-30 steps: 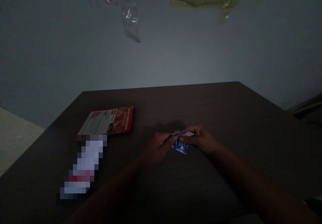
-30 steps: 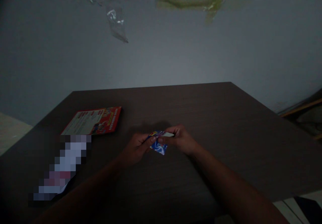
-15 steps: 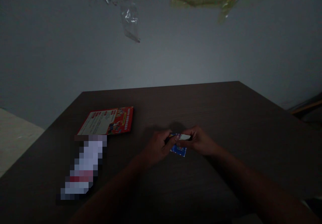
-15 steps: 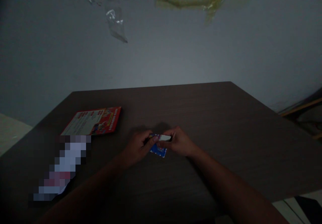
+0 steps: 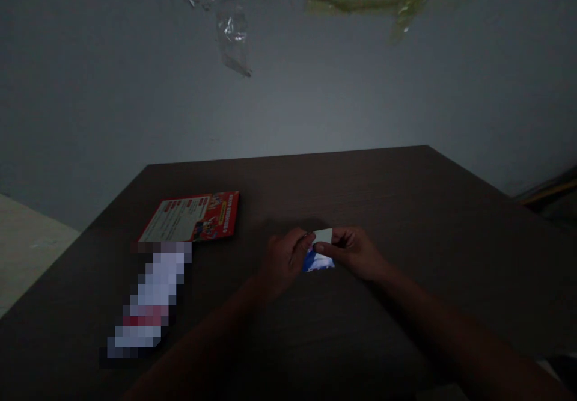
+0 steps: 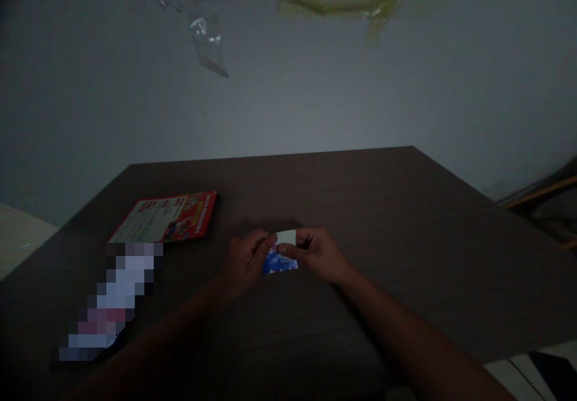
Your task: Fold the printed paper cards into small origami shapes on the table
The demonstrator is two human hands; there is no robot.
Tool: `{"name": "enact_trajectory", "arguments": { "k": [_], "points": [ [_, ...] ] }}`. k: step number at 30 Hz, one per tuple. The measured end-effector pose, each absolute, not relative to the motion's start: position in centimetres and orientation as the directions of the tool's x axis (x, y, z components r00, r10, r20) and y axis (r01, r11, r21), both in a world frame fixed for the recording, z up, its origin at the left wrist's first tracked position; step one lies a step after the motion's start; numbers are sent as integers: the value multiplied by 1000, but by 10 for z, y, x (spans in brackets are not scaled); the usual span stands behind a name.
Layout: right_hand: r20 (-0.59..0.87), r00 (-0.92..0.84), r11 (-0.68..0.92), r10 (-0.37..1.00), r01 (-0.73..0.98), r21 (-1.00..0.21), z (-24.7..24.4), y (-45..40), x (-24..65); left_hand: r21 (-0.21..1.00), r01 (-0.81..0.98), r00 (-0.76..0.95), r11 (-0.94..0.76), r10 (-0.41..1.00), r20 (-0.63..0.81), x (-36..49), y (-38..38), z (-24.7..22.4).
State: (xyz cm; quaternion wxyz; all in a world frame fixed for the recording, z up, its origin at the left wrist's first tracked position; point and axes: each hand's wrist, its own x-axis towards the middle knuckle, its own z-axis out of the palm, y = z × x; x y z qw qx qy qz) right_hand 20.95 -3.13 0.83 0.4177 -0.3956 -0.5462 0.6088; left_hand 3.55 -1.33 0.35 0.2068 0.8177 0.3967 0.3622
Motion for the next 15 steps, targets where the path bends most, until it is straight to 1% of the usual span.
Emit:
{"name": "enact_trajectory", "arguments": {
  "k": [3,6,8,12,15],
  "points": [
    [13,-277,-3,961,-54,-999,6,-33,206,671,496,366,-551,833,414,33,-13,4],
    [17,-323,39,946,64,-997,3,-32,210,711,446,426,-543,828,365,30,-13,6],
    [18,-363,69,932,127,-990,1,-32,214,716,422,475,-557,808,348,29,-12,7],
    [-8,-377,27,926,89,-996,2,-31,217,704,418,494,-574,794,354,29,-11,9],
    [-19,-378,7,926,66,-998,5,-31,217,738,408,498,-538,808,314,28,-10,10]
  ]
}}
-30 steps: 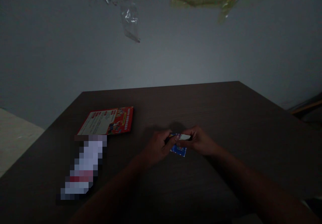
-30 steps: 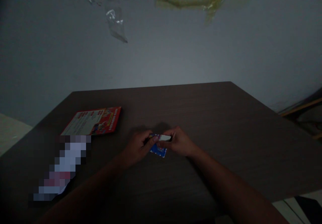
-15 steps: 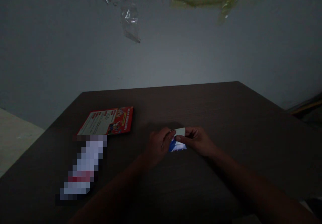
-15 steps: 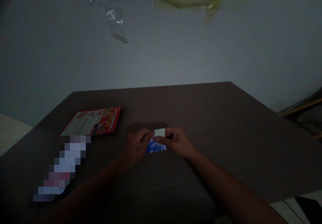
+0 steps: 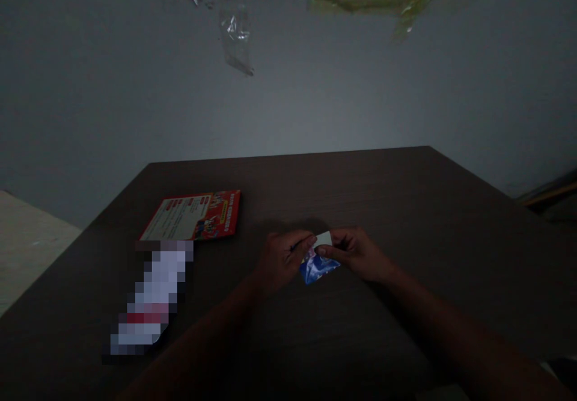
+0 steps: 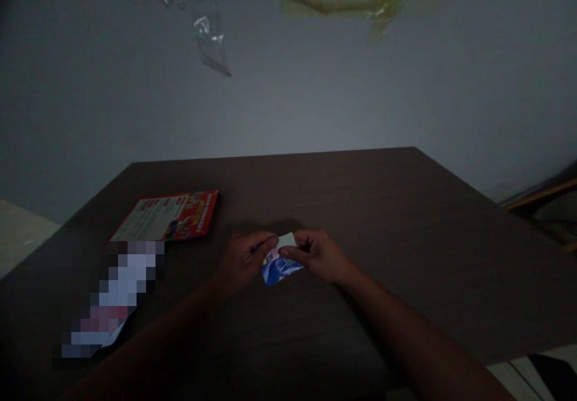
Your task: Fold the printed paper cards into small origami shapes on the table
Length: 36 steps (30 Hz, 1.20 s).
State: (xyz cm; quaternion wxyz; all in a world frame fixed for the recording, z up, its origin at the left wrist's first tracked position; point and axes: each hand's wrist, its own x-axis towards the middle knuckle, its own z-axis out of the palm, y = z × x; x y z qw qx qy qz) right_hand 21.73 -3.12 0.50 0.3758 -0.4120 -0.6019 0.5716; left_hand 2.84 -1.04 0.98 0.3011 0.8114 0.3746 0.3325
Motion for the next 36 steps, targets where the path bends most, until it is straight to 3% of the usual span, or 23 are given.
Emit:
{"name": "enact_trajectory", "arguments": {
  "k": [6,14,18,23,28,36],
  "points": [
    [-97,-439,-53,893,110,-992,5,-30,222,835,369,586,-407,800,130,25,-10,9],
    [-20,-335,5,942,71,-997,8,-28,221,966,187,533,-177,844,52,31,-15,9],
    [-57,-332,-17,942,120,-993,7,-29,223,948,220,554,-231,829,74,29,-13,7],
    [-132,-421,-32,898,236,-971,4,-30,222,806,400,569,-436,808,154,29,-10,6],
    [-65,-383,40,921,260,-965,6,-32,218,682,487,527,-545,806,268,33,-12,7],
    [113,-284,205,952,319,-925,6,-33,214,784,412,437,-464,856,277,36,-13,12]
  ]
}}
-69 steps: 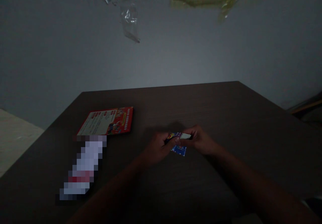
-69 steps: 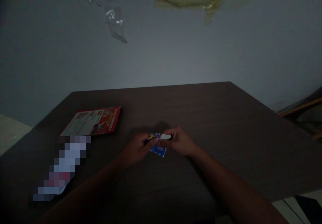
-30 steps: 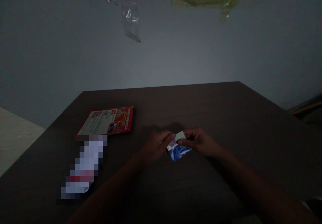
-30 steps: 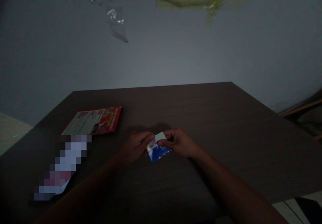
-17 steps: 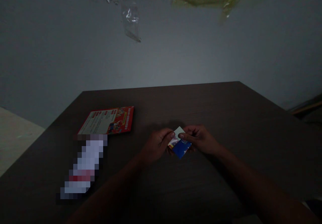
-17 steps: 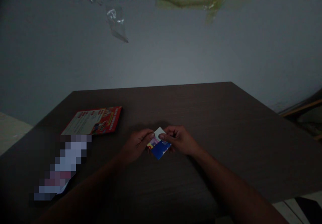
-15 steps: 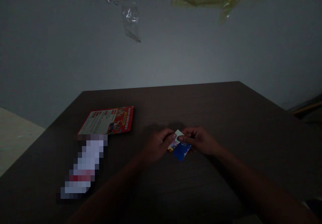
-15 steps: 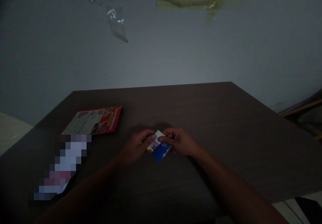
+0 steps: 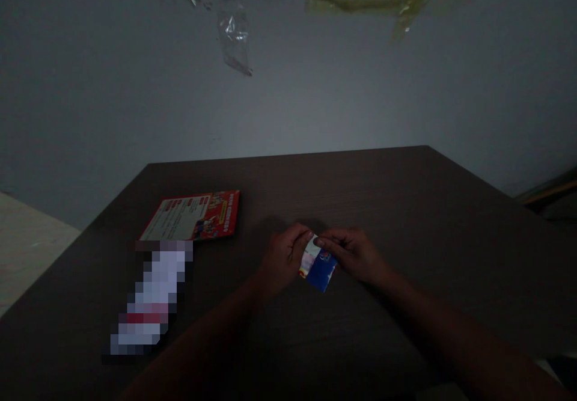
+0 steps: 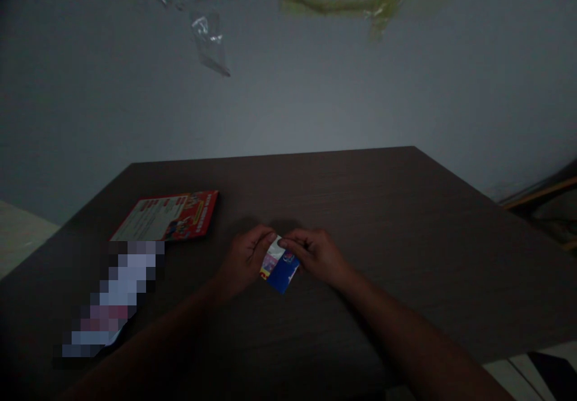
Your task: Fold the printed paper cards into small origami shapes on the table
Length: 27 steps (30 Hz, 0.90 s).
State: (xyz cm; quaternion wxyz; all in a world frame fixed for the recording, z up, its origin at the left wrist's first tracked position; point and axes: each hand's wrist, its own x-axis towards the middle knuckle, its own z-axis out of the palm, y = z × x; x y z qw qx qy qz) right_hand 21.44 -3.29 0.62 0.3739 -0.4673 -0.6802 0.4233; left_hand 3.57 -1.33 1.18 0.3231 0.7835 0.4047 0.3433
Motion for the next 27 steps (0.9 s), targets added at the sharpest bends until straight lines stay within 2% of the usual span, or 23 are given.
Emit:
{"name": "enact_trajectory", "arguments": {
  "k": [11,21,27],
  "points": [
    [10,-304,94,953,265,-960,5,-31,215,850,357,392,-386,889,239,36,-13,6],
    [217,-261,304,941,368,-879,10,-31,215,864,317,418,-392,875,244,37,-13,5],
    [257,-253,339,933,369,-865,11,-33,213,907,237,418,-349,879,229,38,-14,6]
  ]
}}
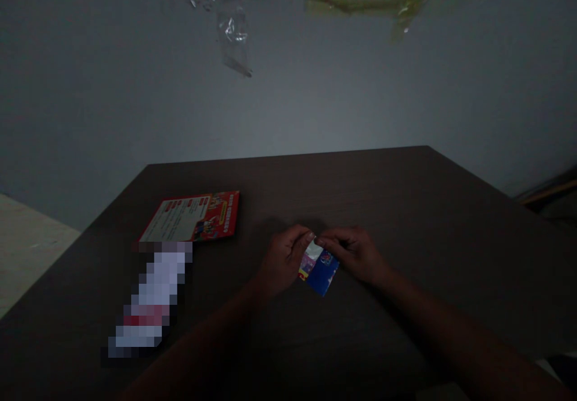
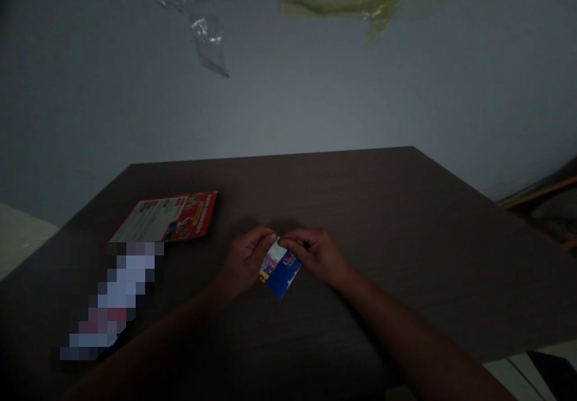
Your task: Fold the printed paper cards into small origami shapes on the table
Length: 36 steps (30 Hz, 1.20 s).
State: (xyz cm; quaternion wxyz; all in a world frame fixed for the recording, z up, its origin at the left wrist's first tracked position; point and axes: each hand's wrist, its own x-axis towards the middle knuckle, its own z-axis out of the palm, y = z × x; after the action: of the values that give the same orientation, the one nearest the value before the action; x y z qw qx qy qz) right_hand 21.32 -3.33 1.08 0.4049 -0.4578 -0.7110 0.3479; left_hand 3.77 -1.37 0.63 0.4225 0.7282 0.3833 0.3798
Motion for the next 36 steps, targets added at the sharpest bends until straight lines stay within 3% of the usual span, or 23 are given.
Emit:
{"name": "enact_trajectory", "arguments": {
  "k": [8,11,16,24,36],
  "points": [
    [145,-237,213,961,293,-932,7,-30,215,907,285,431,-310,887,168,36,-12,2],
    [81,-213,137,974,263,-955,5,-27,216,868,326,433,-375,875,215,32,-11,1],
    [-77,-130,-46,988,227,-973,2,-21,219,671,329,527,-664,719,453,24,-10,8],
    [-160,-96,-135,982,227,-965,-4,-16,223,452,313,708,-835,523,475,25,-15,13],
    [-183,-104,-152,977,255,-955,-5,-17,222,529,281,694,-801,550,464,26,-14,6]
  ]
}}
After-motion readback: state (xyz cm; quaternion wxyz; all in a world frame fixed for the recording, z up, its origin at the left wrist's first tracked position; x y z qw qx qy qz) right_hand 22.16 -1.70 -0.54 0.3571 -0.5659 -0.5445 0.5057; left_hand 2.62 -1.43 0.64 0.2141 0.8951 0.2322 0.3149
